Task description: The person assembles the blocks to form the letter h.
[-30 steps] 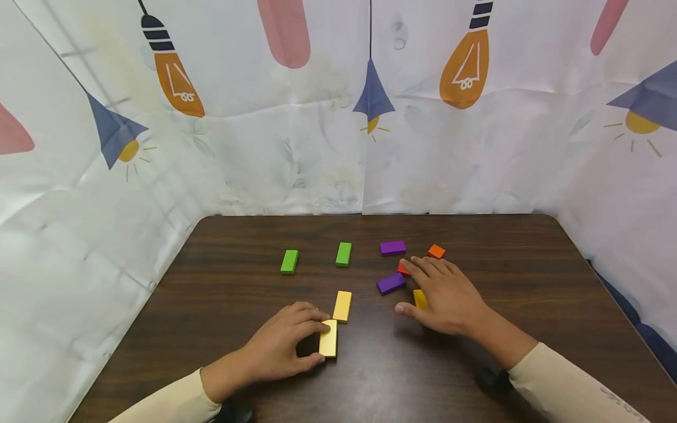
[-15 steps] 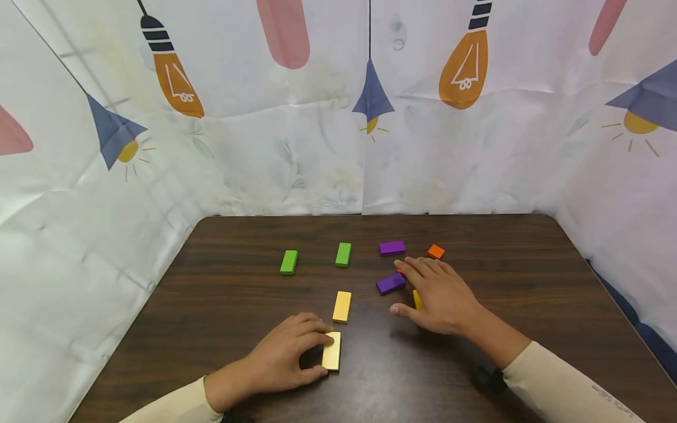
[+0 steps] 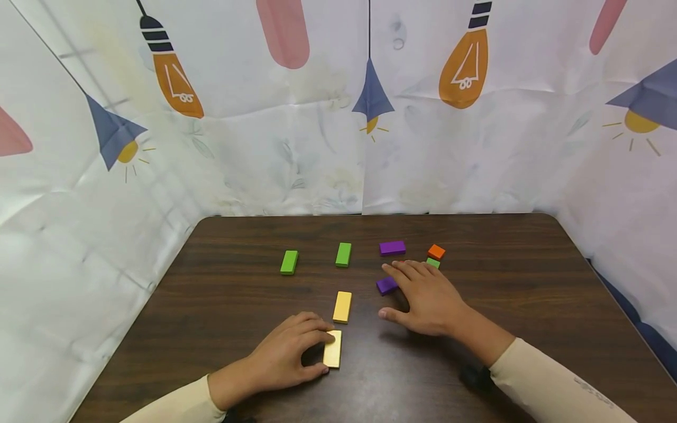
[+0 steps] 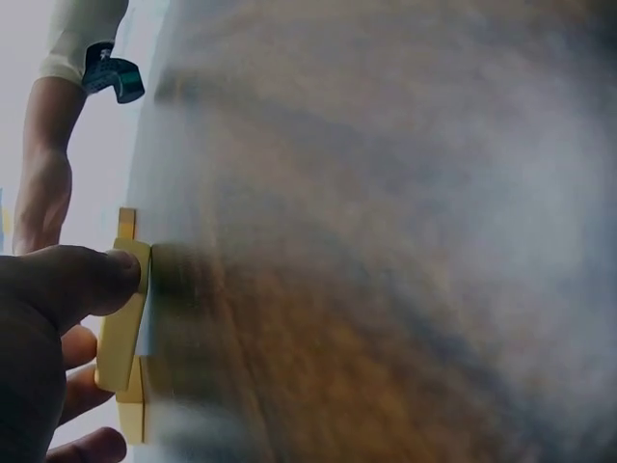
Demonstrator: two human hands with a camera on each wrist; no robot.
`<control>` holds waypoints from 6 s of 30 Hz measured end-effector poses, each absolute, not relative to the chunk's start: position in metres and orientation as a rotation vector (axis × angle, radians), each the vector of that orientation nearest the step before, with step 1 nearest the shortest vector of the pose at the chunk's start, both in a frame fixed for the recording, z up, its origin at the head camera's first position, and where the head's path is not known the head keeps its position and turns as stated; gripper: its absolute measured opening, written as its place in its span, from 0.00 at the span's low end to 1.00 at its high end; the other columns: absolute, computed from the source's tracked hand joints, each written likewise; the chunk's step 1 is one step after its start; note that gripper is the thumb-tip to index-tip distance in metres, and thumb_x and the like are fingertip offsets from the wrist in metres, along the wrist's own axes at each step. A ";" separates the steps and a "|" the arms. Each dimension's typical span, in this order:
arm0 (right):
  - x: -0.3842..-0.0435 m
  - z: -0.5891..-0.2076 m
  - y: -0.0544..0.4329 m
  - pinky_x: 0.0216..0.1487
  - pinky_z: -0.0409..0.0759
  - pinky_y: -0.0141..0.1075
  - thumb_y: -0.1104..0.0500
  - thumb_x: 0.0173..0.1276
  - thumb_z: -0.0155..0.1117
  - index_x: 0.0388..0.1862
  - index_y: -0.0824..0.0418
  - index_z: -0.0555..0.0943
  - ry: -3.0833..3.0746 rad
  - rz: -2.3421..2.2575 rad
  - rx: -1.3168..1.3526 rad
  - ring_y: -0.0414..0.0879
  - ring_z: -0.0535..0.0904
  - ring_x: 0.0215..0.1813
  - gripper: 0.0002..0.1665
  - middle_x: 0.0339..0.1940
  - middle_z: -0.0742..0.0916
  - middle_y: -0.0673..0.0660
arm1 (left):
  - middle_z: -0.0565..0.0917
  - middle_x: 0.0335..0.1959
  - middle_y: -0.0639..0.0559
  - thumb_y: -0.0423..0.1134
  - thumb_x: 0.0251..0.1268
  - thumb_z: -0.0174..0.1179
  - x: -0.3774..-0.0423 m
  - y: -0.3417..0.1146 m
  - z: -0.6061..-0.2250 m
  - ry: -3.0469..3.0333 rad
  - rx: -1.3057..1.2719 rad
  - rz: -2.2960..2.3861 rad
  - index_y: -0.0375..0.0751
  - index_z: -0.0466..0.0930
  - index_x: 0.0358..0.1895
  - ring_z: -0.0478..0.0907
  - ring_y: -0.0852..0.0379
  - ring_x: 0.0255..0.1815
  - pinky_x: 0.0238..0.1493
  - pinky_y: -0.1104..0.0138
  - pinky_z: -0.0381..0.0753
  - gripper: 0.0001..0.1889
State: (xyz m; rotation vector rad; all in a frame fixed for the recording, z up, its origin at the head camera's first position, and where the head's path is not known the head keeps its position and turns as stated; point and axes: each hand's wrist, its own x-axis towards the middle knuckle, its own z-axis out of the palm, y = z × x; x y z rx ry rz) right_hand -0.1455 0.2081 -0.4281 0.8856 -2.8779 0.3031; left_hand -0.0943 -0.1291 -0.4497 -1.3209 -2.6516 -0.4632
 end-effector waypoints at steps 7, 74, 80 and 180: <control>-0.147 -0.427 0.196 0.72 0.61 0.61 0.18 0.65 0.48 0.81 0.52 0.63 -2.877 0.282 0.916 0.60 0.66 0.75 0.57 0.76 0.72 0.59 | 0.82 0.59 0.61 0.57 0.58 0.74 -0.096 -0.127 -0.447 -2.738 -1.298 -0.434 0.52 0.86 0.54 0.74 0.59 0.60 0.58 0.59 0.75 0.24; -0.161 -0.434 0.118 0.66 0.70 0.57 0.36 0.63 0.71 0.56 0.49 0.85 -2.855 0.351 1.235 0.48 0.77 0.60 0.28 0.54 0.85 0.47 | 0.80 0.49 0.62 0.60 0.57 0.74 -0.100 -0.127 -0.444 -2.715 -1.295 -0.395 0.54 0.88 0.49 0.74 0.62 0.54 0.56 0.60 0.75 0.21; -0.160 -0.434 0.118 0.66 0.70 0.57 0.37 0.64 0.71 0.55 0.49 0.85 -2.878 0.363 1.245 0.48 0.76 0.61 0.26 0.54 0.85 0.47 | 0.79 0.50 0.62 0.60 0.58 0.73 -0.100 -0.128 -0.445 -2.723 -1.301 -0.389 0.54 0.88 0.50 0.74 0.62 0.54 0.56 0.60 0.75 0.21; -0.243 -0.412 0.135 0.67 0.69 0.58 0.37 0.67 0.70 0.69 0.56 0.78 -2.996 0.415 0.989 0.58 0.71 0.71 0.38 0.67 0.81 0.56 | 0.82 0.59 0.59 0.59 0.57 0.74 -0.120 -0.120 -0.435 -2.809 -1.252 -0.279 0.52 0.89 0.50 0.73 0.56 0.65 0.63 0.56 0.73 0.22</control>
